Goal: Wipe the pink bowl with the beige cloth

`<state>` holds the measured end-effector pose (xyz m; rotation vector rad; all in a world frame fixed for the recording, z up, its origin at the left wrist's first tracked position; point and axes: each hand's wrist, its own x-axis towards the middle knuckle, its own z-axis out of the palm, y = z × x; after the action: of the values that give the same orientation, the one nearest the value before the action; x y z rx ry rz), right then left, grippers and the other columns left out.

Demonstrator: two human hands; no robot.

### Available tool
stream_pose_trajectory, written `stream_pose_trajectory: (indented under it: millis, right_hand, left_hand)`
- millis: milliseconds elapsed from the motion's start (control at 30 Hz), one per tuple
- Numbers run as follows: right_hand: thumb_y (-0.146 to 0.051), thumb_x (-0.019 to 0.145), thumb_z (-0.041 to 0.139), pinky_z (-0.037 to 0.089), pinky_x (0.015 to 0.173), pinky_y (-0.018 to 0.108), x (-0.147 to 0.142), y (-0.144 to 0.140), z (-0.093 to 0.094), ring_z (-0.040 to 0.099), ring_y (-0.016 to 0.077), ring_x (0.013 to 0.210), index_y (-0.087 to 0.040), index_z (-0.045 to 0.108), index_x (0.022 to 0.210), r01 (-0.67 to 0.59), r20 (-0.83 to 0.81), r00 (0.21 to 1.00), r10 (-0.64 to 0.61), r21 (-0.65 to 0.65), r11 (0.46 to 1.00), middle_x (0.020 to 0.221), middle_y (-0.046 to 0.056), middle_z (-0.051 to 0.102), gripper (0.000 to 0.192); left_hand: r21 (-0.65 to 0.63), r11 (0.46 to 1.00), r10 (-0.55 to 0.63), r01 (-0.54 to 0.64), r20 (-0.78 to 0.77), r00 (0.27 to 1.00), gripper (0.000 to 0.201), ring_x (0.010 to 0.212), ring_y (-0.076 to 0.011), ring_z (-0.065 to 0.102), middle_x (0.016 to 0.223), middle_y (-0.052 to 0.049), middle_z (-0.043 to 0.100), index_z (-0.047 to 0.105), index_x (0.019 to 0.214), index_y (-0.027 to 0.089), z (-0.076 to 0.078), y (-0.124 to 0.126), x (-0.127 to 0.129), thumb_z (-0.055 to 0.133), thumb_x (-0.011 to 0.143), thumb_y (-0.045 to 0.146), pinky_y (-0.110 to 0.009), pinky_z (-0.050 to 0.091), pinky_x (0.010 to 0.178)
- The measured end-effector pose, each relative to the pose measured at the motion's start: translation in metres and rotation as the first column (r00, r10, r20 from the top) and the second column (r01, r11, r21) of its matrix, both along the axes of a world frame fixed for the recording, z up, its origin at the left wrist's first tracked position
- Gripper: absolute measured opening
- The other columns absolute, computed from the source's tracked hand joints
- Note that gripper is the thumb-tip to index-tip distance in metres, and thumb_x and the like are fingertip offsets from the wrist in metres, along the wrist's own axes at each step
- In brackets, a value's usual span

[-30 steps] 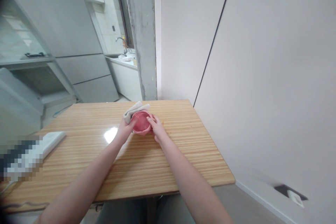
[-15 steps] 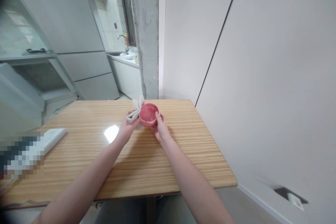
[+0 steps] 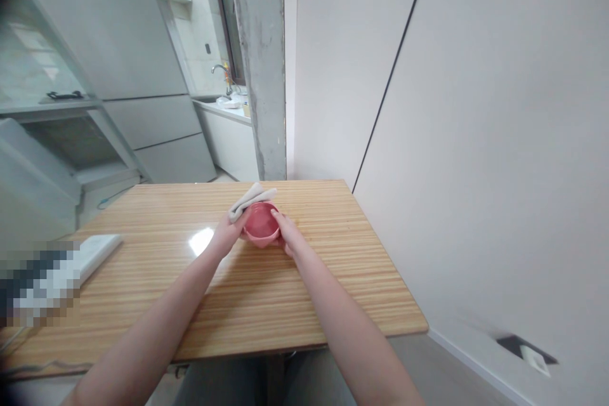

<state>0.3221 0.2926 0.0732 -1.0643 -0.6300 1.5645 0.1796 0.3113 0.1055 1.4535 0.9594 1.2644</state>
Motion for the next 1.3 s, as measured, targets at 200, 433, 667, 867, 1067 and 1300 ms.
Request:
stream_pose_trajectory:
  millis: [200, 433, 667, 867, 1067, 1300]
  right_hand:
    - [-0.054, 0.078, 0.056, 0.053, 0.058, 0.03, 0.012, 0.012, -0.008, 0.066, 0.0188, 0.081, -0.023, 0.06, 0.107, 0.249, 0.027, 0.968, -0.249, 0.011, 0.968, 0.1, 0.006, 0.07, 0.043]
    - [-0.049, 0.073, 0.055, 0.052, 0.071, 0.029, 0.068, 0.031, -0.028, 0.064, 0.0198, 0.09, -0.02, 0.061, 0.102, 0.536, 0.303, 0.766, -0.568, 0.187, 0.823, 0.098, 0.005, 0.07, 0.041]
    - [-0.04, 0.072, 0.048, 0.049, 0.081, 0.032, 0.131, 0.03, -0.033, 0.061, 0.0215, 0.097, -0.019, 0.054, 0.109, 0.746, 0.566, 0.364, -0.74, 0.299, 0.595, 0.105, 0.009, 0.065, 0.043]
    - [-0.037, 0.073, 0.045, 0.041, 0.092, 0.038, 0.149, 0.014, -0.024, 0.056, 0.0273, 0.103, -0.012, 0.055, 0.105, 0.785, 0.662, 0.179, -0.728, 0.35, 0.512, 0.111, 0.019, 0.061, 0.043]
    - [-0.042, 0.078, 0.04, 0.037, 0.092, 0.048, 0.144, 0.008, -0.021, 0.054, 0.0315, 0.104, -0.017, 0.058, 0.104, 0.772, 0.79, 0.069, -0.61, 0.344, 0.534, 0.108, 0.019, 0.062, 0.04]
    - [-0.034, 0.081, 0.037, 0.016, 0.103, 0.061, 0.142, 0.008, -0.027, 0.04, 0.0356, 0.122, -0.014, 0.059, 0.111, 0.751, 0.831, -0.01, -0.557, 0.374, 0.544, 0.131, 0.023, 0.049, 0.042]
  left_hand:
    - [-0.027, 1.0, 0.008, -0.008, -0.01, 1.0, 0.046, 0.11, -0.0259, 0.058, 0.113, -0.009, 0.067, 0.062, 0.11, 0.015, -0.006, 0.0, 0.006, 0.064, 0.076, 0.045, -0.037, 0.043, 0.098]
    - [0.095, 0.995, -0.006, 0.023, -0.172, 0.985, 0.037, 0.104, -0.0261, 0.06, 0.107, -0.009, 0.068, 0.065, 0.103, 0.017, -0.021, 0.009, 0.003, 0.059, 0.079, 0.044, -0.036, 0.044, 0.093]
    - [0.242, 0.969, 0.04, 0.053, -0.366, 0.93, 0.03, 0.091, -0.0218, 0.06, 0.096, -0.006, 0.068, 0.064, 0.099, 0.018, -0.024, 0.008, -0.001, 0.053, 0.083, 0.04, -0.034, 0.045, 0.084]
    - [0.256, 0.964, 0.015, 0.073, -0.325, 0.946, 0.023, 0.086, -0.0218, 0.057, 0.092, -0.005, 0.067, 0.067, 0.093, 0.021, -0.019, 0.002, -0.002, 0.06, 0.077, 0.036, -0.032, 0.042, 0.083]
    - [0.248, 0.966, 0.003, 0.076, -0.305, 0.952, 0.021, 0.089, -0.022, 0.058, 0.093, -0.005, 0.067, 0.067, 0.094, 0.021, -0.018, 0.001, -0.001, 0.061, 0.076, 0.033, -0.032, 0.042, 0.085]
    - [0.217, 0.975, 0.028, 0.039, -0.3, 0.953, 0.027, 0.089, -0.0219, 0.06, 0.093, -0.006, 0.068, 0.066, 0.095, 0.019, -0.019, 0.001, 0.0, 0.059, 0.079, 0.04, -0.034, 0.044, 0.086]
